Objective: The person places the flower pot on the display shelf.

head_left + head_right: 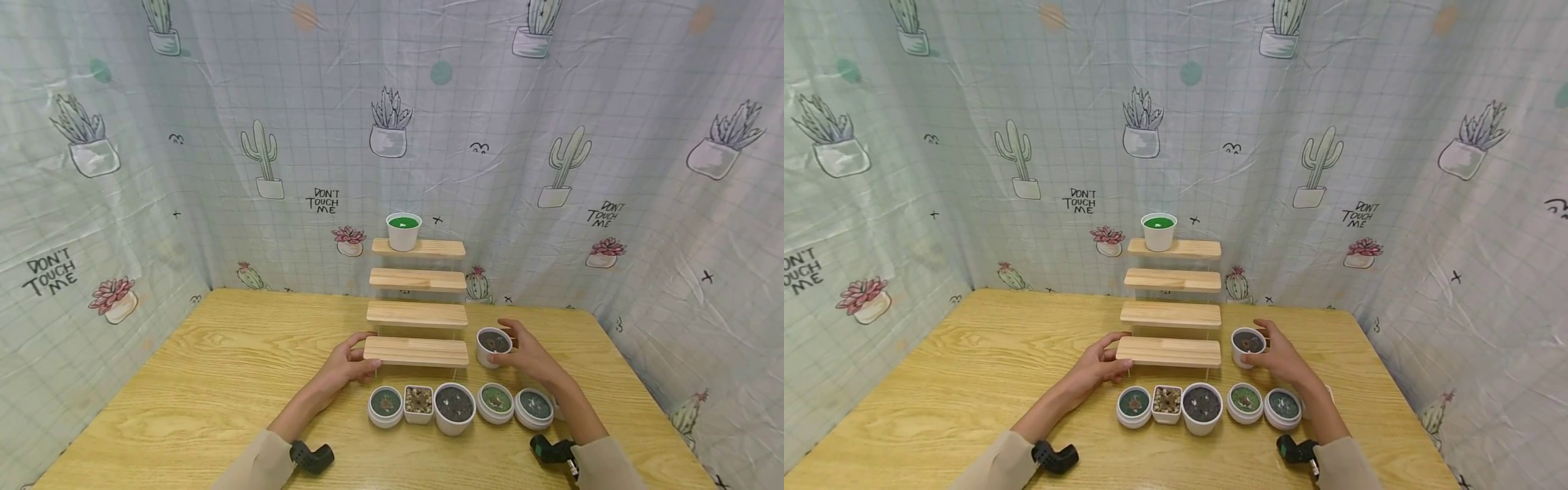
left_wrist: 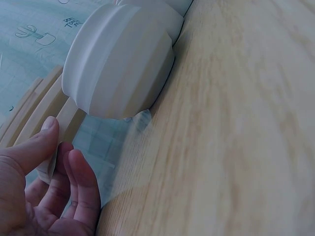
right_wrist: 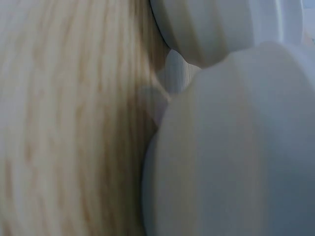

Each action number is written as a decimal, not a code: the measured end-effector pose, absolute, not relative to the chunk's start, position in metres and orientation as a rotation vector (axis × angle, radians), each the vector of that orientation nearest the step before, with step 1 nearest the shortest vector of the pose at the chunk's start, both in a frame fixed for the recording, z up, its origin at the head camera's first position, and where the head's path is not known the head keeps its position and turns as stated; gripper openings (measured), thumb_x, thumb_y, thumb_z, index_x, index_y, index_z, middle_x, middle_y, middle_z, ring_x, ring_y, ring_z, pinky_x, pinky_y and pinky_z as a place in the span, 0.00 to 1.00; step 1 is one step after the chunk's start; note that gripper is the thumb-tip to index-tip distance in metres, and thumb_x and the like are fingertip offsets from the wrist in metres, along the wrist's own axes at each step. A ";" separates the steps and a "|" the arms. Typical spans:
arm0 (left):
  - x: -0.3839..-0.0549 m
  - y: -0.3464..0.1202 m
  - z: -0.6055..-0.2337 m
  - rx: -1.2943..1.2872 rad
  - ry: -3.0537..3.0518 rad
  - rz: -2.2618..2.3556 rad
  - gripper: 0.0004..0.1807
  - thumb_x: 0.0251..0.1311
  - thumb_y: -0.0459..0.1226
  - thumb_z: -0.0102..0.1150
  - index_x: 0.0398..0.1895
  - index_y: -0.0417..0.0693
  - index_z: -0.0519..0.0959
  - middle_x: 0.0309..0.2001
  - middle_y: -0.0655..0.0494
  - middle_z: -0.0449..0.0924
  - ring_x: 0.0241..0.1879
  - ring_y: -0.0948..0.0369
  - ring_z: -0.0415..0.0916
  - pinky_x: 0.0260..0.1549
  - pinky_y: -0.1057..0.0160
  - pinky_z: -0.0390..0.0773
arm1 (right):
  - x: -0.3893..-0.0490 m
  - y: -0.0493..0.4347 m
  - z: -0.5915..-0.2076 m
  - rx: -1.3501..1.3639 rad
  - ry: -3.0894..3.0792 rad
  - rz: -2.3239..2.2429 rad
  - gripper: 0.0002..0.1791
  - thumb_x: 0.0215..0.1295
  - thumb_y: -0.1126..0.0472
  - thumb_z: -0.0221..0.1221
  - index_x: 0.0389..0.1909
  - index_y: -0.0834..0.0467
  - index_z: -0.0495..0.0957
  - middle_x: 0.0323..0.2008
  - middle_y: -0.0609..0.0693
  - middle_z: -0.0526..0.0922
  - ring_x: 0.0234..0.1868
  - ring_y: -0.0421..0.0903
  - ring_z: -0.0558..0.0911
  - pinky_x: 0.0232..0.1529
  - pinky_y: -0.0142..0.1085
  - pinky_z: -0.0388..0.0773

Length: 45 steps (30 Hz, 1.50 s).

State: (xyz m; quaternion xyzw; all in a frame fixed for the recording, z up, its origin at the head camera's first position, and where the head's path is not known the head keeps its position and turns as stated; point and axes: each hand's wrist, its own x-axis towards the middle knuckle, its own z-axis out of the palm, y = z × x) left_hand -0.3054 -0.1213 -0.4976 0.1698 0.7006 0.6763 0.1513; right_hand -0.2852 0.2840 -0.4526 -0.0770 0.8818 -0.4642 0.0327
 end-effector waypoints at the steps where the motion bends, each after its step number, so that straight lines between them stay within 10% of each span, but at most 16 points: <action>1: -0.305 -0.121 -0.498 0.487 2.009 1.942 0.41 0.67 0.38 0.68 0.79 0.47 0.60 0.58 0.41 0.83 0.36 0.62 0.78 0.40 0.63 0.82 | -0.285 0.284 -0.453 -0.232 2.714 -1.427 0.53 0.63 0.57 0.71 0.79 0.68 0.49 0.75 0.76 0.58 0.73 0.75 0.62 0.70 0.66 0.64; 45: -0.306 -0.121 -0.499 0.471 2.008 1.945 0.41 0.66 0.39 0.70 0.79 0.46 0.60 0.56 0.42 0.84 0.35 0.63 0.78 0.39 0.63 0.82 | -0.282 0.286 -0.445 -0.182 2.743 -1.374 0.51 0.68 0.54 0.68 0.80 0.66 0.47 0.74 0.75 0.58 0.72 0.73 0.66 0.66 0.63 0.69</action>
